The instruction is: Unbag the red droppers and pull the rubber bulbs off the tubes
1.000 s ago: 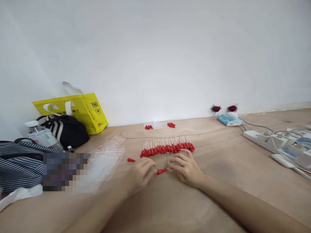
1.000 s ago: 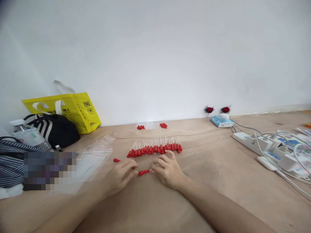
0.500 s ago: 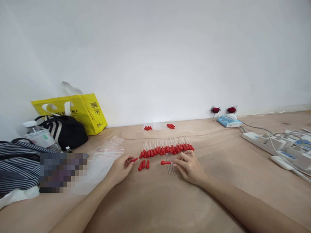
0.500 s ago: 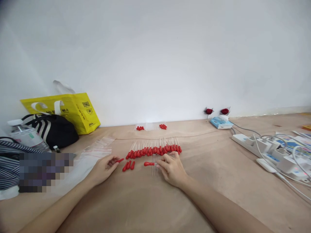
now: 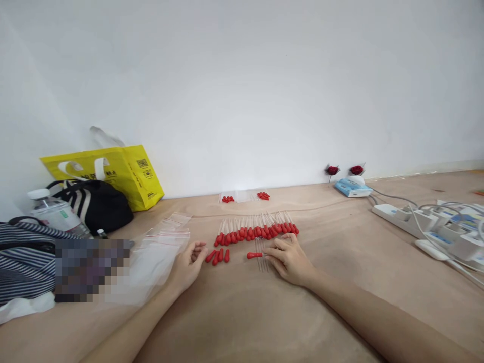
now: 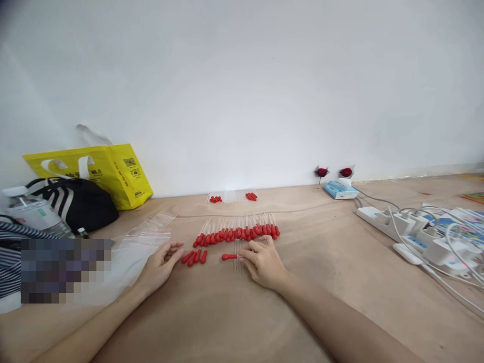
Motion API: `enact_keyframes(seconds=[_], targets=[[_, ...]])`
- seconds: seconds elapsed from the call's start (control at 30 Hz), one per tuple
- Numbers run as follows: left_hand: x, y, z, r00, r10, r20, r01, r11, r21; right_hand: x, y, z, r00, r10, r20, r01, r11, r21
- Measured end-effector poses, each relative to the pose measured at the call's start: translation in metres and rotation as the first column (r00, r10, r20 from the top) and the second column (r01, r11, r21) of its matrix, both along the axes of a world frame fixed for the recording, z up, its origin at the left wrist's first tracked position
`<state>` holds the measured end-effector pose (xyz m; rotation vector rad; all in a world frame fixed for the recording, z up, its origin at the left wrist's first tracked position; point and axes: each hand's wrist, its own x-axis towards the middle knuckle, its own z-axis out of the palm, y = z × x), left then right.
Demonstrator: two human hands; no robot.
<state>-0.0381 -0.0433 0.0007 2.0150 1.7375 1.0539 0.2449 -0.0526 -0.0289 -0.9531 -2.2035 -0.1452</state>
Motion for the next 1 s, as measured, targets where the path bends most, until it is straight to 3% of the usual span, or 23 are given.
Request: enact_keyframes(seconds=[0.07,0.13,0.23,0.3,0.6,1.0], targets=[[0.008,-0.005,0.001,0.986,-0.052,-0.159,0.076,0.985,0.152,-0.003,0.000,0.001,1.000,0.011,-0.010,-0.011,1.000,0.002],[0.020,-0.010,0.003,0.925,-0.163,-0.343,0.260,0.930,0.260,-0.008,0.002,0.003,0.999,0.029,-0.016,-0.029,0.999,0.038],[0.041,-0.015,0.003,0.793,-0.279,-0.542,0.496,0.812,0.309,-0.016,0.006,0.005,0.999,0.046,-0.012,-0.044,0.989,0.139],[0.052,-0.013,0.000,0.753,-0.293,-0.589,0.554,0.765,0.327,-0.021,0.007,0.006,0.999,0.049,-0.005,-0.047,0.978,0.202],[0.064,-0.012,-0.013,0.807,-0.334,-0.487,0.557,0.705,0.439,-0.022,0.002,0.005,0.995,0.094,0.045,-0.102,0.971,0.218],[0.066,-0.017,-0.012,0.792,-0.388,-0.471,0.576,0.729,0.368,-0.020,-0.001,0.004,0.992,0.097,0.082,-0.109,0.982,0.156]])
